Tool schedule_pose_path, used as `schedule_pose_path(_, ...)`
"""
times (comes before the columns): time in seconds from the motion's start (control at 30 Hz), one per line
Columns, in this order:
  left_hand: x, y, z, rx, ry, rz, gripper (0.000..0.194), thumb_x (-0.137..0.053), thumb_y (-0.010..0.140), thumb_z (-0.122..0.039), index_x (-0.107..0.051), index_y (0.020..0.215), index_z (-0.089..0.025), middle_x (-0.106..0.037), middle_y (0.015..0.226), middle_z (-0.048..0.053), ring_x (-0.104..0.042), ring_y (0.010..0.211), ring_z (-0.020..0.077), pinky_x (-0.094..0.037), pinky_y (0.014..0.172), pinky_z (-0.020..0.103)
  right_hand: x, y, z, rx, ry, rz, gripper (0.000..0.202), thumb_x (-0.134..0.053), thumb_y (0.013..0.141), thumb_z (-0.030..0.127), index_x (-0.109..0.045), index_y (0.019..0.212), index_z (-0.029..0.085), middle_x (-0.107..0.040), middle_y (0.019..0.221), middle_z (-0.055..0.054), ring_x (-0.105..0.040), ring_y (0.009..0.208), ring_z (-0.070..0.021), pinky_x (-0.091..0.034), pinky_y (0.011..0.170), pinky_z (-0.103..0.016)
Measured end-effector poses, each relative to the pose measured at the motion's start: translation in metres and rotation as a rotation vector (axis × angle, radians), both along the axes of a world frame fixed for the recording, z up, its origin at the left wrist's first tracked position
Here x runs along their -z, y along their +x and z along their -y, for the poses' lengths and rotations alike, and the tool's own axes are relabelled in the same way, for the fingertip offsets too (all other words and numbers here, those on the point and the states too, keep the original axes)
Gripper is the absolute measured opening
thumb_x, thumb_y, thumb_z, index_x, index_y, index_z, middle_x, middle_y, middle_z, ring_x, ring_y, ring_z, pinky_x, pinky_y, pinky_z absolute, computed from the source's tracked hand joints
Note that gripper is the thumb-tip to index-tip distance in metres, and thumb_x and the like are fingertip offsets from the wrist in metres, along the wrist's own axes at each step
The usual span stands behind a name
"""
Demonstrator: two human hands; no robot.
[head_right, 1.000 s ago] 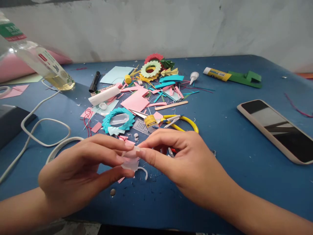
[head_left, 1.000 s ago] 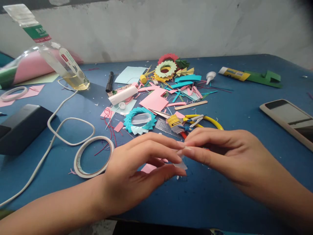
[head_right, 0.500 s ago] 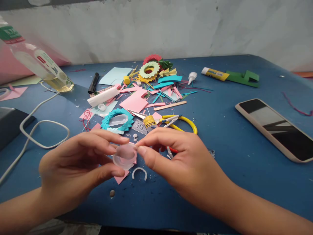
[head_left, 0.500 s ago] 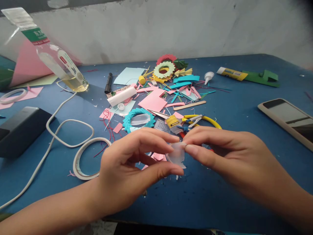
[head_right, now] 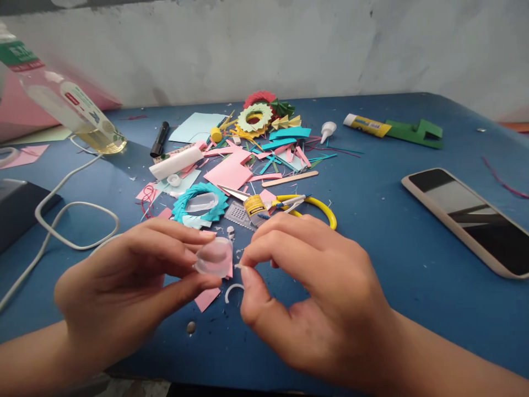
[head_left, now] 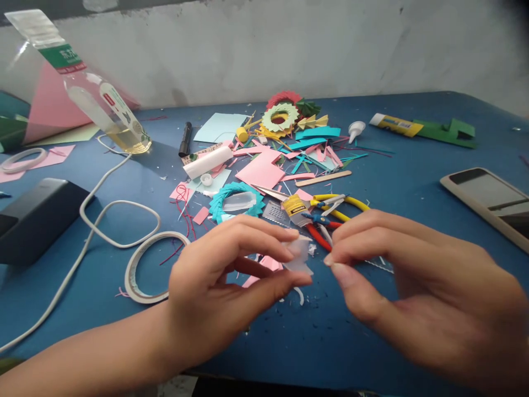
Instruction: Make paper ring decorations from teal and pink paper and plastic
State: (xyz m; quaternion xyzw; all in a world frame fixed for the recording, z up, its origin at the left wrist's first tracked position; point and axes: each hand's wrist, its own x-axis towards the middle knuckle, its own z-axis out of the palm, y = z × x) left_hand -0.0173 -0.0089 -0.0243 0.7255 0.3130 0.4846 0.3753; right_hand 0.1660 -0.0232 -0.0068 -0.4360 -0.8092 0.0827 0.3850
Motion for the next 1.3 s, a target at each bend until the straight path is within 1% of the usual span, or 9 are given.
schedule_pose_path(0.13,-0.002,-0.001,-0.001,-0.010,-0.059,0.038,0.022,-0.072,0.067,-0.008,-0.060,0.082,-0.019,-0.064,0.090,0.000,-0.063,0.084,0.0113,-0.058,0.058,0.013,0.001,0.001,0.001,-0.015,-0.014,-0.008,0.015,-0.051,0.073,0.008,-0.054,0.073,0.023,-0.062,0.064,0.002,-0.060,0.060,-0.0126,-0.047,0.053,-0.025)
schedule_pose_path(0.27,-0.003,-0.001,-0.002,0.010,-0.084,0.046,0.022,-0.073,0.066,-0.009,-0.060,0.081,-0.019,-0.065,0.090,0.001,-0.064,0.084,0.0122,-0.058,0.059,0.013,0.001,0.001,-0.002,-0.043,-0.020,-0.027,0.014,-0.051,0.075,0.009,-0.054,0.075,0.022,-0.062,0.065,0.002,-0.059,0.062,-0.0124,-0.048,0.055,-0.024)
schedule_pose_path(0.5,-0.002,-0.001,-0.003,0.091,-0.057,0.043,0.028,-0.070,0.067,-0.003,-0.060,0.086,-0.020,-0.065,0.099,0.001,-0.062,0.094,0.0147,-0.058,0.065,0.016,0.000,0.002,-0.002,-0.047,-0.058,-0.031,0.018,-0.047,0.075,0.007,-0.049,0.062,0.020,-0.058,0.061,0.002,-0.056,0.058,-0.0090,-0.046,0.052,-0.020)
schedule_pose_path(0.67,-0.003,-0.002,-0.004,0.161,-0.131,0.087,0.031,-0.065,0.071,0.001,-0.060,0.091,-0.022,-0.063,0.105,0.001,-0.060,0.098,0.0143,-0.058,0.064,0.015,0.002,0.006,-0.005,0.006,-0.025,-0.038,0.013,-0.056,0.075,0.010,-0.060,0.072,0.022,-0.065,0.072,0.001,-0.061,0.063,-0.0097,-0.047,0.056,-0.020)
schedule_pose_path(0.8,-0.005,-0.002,-0.004,0.223,-0.264,0.151,0.033,-0.062,0.073,0.001,-0.062,0.094,-0.024,-0.062,0.106,-0.001,-0.060,0.098,0.0151,-0.059,0.062,0.016,0.002,0.009,-0.009,0.023,-0.045,-0.037,0.010,-0.060,0.075,0.012,-0.063,0.077,0.022,-0.066,0.075,0.001,-0.061,0.064,-0.0094,-0.047,0.056,-0.019)
schedule_pose_path(0.97,-0.005,-0.001,-0.010,0.247,-0.513,0.283,0.026,-0.062,0.075,-0.004,-0.064,0.092,-0.025,-0.062,0.104,-0.002,-0.063,0.083,0.0114,-0.058,0.054,0.014,0.007,0.011,-0.013,-0.018,-0.156,-0.067,0.006,-0.063,0.075,0.016,-0.061,0.073,0.021,-0.063,0.072,0.003,-0.058,0.065,-0.0077,-0.045,0.058,-0.018)
schedule_pose_path(1.07,-0.006,-0.003,-0.019,0.196,-0.675,0.357,0.018,-0.063,0.077,-0.010,-0.065,0.091,-0.022,-0.062,0.104,0.000,-0.062,0.074,0.0085,-0.055,0.050,0.012,0.010,0.014,-0.017,0.024,-0.206,-0.105,0.010,-0.065,0.074,0.020,-0.057,0.069,0.021,-0.061,0.067,0.004,-0.056,0.061,-0.0079,-0.044,0.057,-0.019)
schedule_pose_path(1.17,-0.008,-0.006,-0.030,0.087,-0.871,0.428,0.014,-0.062,0.077,-0.012,-0.065,0.090,-0.016,-0.062,0.100,0.003,-0.060,0.064,0.0061,-0.053,0.047,0.012,0.011,0.019,-0.022,0.087,-0.222,-0.105,0.013,-0.063,0.076,0.027,-0.056,0.067,0.021,-0.060,0.064,0.004,-0.055,0.060,-0.0090,-0.043,0.056,-0.020)
schedule_pose_path(1.3,-0.010,-0.010,-0.040,-0.008,-1.021,0.537,0.010,-0.059,0.077,-0.015,-0.065,0.085,-0.013,-0.060,0.097,0.005,-0.062,0.080,0.0127,-0.052,0.046,0.012,0.011,0.026,-0.028,0.088,-0.285,-0.068,0.025,-0.048,0.087,0.034,-0.056,0.068,0.021,-0.058,0.062,0.002,-0.052,0.057,-0.0099,-0.040,0.053,-0.021)
